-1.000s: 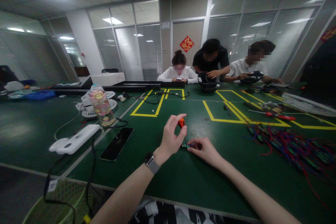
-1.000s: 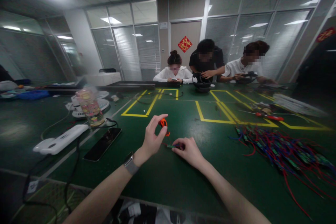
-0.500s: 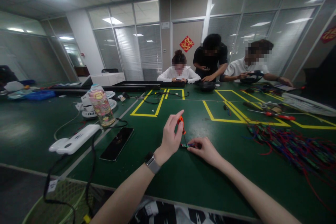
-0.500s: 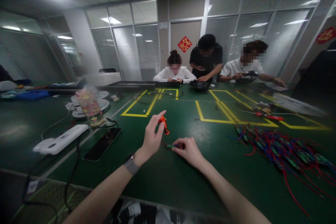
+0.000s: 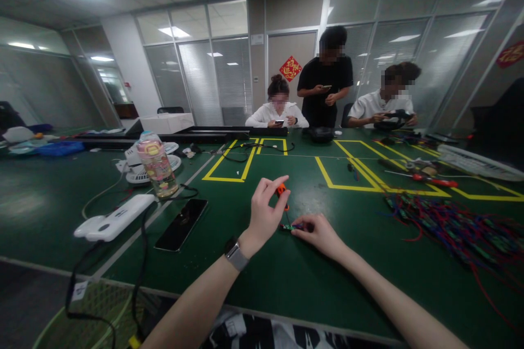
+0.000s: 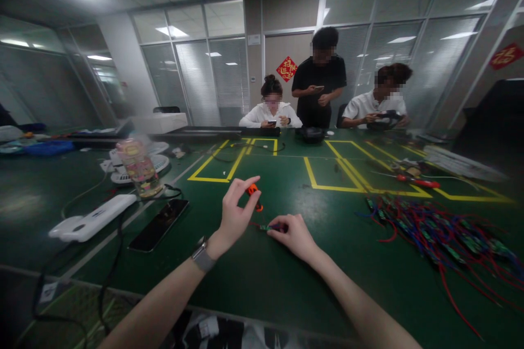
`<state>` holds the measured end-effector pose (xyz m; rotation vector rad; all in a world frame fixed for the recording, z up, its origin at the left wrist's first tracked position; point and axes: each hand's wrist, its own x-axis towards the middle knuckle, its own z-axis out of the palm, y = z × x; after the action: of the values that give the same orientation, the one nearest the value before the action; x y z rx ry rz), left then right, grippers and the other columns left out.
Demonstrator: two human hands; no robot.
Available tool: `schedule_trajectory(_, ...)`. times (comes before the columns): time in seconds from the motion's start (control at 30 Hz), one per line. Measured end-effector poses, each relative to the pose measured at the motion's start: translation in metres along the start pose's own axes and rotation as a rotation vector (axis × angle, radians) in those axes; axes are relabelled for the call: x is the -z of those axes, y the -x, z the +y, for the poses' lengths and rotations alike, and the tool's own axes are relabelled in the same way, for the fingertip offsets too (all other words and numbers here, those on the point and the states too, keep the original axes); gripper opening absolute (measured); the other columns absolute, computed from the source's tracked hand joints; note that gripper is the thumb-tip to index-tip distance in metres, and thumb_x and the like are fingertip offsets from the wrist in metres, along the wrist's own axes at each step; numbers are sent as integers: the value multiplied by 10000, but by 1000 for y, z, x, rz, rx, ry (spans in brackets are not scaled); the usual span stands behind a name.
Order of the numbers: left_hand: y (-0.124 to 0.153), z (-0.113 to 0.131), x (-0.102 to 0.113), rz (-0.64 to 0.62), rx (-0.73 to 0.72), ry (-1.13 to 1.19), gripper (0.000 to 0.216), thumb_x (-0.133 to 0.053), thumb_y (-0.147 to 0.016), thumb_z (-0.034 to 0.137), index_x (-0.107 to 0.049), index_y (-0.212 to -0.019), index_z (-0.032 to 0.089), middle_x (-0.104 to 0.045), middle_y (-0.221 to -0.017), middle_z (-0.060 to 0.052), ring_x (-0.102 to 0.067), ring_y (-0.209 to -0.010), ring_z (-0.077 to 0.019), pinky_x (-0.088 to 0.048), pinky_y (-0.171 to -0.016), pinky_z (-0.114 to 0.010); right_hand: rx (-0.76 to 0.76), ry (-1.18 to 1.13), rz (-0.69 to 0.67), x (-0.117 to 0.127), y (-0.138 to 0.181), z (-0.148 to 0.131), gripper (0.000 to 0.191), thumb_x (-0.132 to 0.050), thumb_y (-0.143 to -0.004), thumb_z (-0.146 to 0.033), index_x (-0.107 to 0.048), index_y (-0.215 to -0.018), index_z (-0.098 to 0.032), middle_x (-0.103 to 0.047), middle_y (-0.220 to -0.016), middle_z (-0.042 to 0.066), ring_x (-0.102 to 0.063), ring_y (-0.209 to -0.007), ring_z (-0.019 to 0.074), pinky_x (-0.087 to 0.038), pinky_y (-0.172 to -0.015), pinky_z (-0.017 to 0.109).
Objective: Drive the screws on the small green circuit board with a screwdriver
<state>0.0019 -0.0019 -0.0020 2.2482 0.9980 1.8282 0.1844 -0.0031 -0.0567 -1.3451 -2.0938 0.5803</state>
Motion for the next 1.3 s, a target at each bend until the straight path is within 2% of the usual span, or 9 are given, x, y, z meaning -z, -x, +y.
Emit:
schedule_trajectory(0.1, -1, -1, 1, 27, -18, -14, 278, -602, -920, 290, -644, -1190, 241, -530, -847, -13, -545, -775, -151, -487, -720, -280, -2, 6, 4, -1, 0, 0, 190, -677, -793, -335, -780, -871, -196, -661, -624, 10, -547, -598, 156, -372, -597, 256)
schedule_trajectory(0.23, -1, 0, 1, -21, -2, 36, 357, -455, -982, 207, -538, -1328, 230, -592, -1032, -59, -582, -943, -168, -492, -833, -302, -10, -4, -2, -1, 0, 2, 216, -673, -791, -348, -781, -889, -188, -663, -630, 16, -541, -597, 156, -370, -586, 252)
schedule_trajectory(0.3, -1, 1, 0, -13, -2, 39, 342, -472, -976, 205, -555, -1308, 226, -598, -983, -48, -586, -900, -160, -492, -806, -288, -12, -3, -3, -1, -1, 3, 221, -675, -788, -355, -781, -888, -188, -657, -622, 15, -536, -596, 155, -367, -581, 250)
schedule_trajectory(0.43, -1, 1, 0, 64, -37, 12, 224, -620, -905, 266, -671, -1119, 220, -528, -816, -4, -550, -759, -142, -486, -722, -269, -4, -11, -6, -1, -1, 4, 215, -671, -789, -356, -781, -875, -194, -658, -624, 14, -531, -598, 153, -368, -581, 248)
schedule_trajectory(0.63, 0, 3, 1, -20, -44, 31, 333, -455, -977, 203, -557, -1295, 210, -586, -967, -52, -576, -881, -160, -492, -779, -293, -9, -11, -9, -1, -1, 3, 211, -674, -787, -351, -781, -875, -192, -656, -614, 10, -529, -584, 148, -368, -574, 245)
schedule_trajectory(0.8, 0, -1, -1, 72, -39, -24, 259, -621, -905, 302, -647, -1153, 228, -519, -834, -8, -537, -770, -151, -486, -725, -285, -8, -5, -4, 0, 0, 2, 204, -670, -794, -348, -781, -874, -196, -666, -632, 16, -542, -603, 156, -376, -586, 250)
schedule_trajectory(0.97, 0, 2, 0, -38, -3, 9, 384, -436, -978, 198, -497, -1356, 226, -571, -1004, -55, -568, -903, -168, -494, -796, -302, -11, 13, -10, 1, 0, -1, 210, -670, -798, -352, -781, -887, -197, -668, -634, 14, -537, -600, 157, -377, -601, 258)
schedule_trajectory(1.17, 1, -1, -2, 50, -29, -5, 255, -648, -885, 286, -641, -1133, 224, -514, -867, -11, -545, -790, -151, -489, -743, -282, -6, -1, 1, -1, 0, 2, 195, -679, -793, -341, -780, -881, -199, -663, -633, 11, -540, -605, 157, -374, -596, 255)
schedule_trajectory(1.3, 1, 1, -1, -9, -21, 20, 322, -494, -968, 251, -562, -1281, 223, -562, -963, -45, -570, -867, -163, -492, -782, -295, 1, -4, -2, 0, 0, 2, 200, -676, -795, -346, -778, -881, -197, -671, -639, 10, -540, -595, 153, -381, -598, 257)
